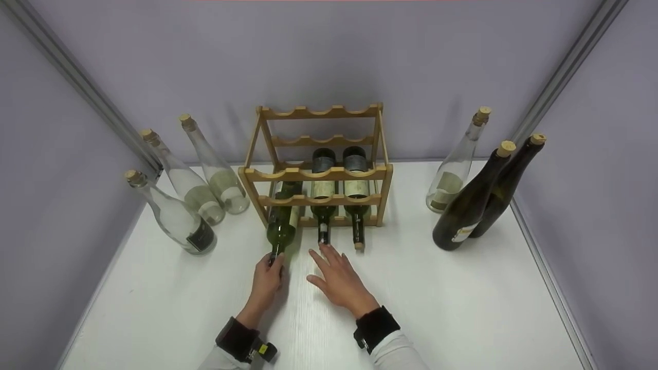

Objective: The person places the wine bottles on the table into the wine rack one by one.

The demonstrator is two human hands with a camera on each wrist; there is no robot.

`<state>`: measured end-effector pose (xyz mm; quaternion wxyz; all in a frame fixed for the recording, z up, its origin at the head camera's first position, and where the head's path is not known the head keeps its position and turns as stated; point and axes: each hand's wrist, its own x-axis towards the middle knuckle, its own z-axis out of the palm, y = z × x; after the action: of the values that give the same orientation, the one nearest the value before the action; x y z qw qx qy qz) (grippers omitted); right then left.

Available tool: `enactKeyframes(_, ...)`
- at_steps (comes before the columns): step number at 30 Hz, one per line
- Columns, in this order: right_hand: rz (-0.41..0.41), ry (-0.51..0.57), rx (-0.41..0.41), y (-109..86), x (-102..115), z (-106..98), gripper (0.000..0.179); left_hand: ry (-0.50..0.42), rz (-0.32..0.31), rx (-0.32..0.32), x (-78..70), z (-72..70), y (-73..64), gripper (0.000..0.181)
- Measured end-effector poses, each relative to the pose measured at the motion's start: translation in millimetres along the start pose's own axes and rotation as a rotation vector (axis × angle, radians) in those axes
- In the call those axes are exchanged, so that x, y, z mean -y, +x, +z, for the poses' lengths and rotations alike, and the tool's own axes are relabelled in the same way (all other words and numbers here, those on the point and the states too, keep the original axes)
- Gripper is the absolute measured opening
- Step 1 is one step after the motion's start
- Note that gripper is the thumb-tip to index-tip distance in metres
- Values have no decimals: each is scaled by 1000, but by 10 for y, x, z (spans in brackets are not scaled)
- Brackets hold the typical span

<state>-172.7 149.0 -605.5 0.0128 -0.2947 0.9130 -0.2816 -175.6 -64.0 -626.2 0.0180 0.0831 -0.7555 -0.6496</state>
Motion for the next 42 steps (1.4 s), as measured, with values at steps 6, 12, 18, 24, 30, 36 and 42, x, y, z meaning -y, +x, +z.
enactKeyframes(6,-2,-8,-4,20,-2,7,63,-4,-9,-1,-3,31,87,27)
enactKeyframes(12,-3,1,2,50,24,-2,64,-29,5,-8,2,57,195,26)
enactKeyframes(18,12,2,12,97,38,-23,64,-35,3,-7,0,86,316,26)
enactKeyframes(24,11,3,6,123,38,-23,63,9,24,-5,-16,89,423,24)
enactKeyframes(30,7,11,9,139,31,16,65,15,12,-29,-18,111,497,24)
enactKeyframes(36,10,22,-4,132,9,24,64,-27,-5,-10,-18,162,556,32)
enactKeyframes(42,13,17,8,102,-11,33,64,-69,-2,-17,20,213,606,33)
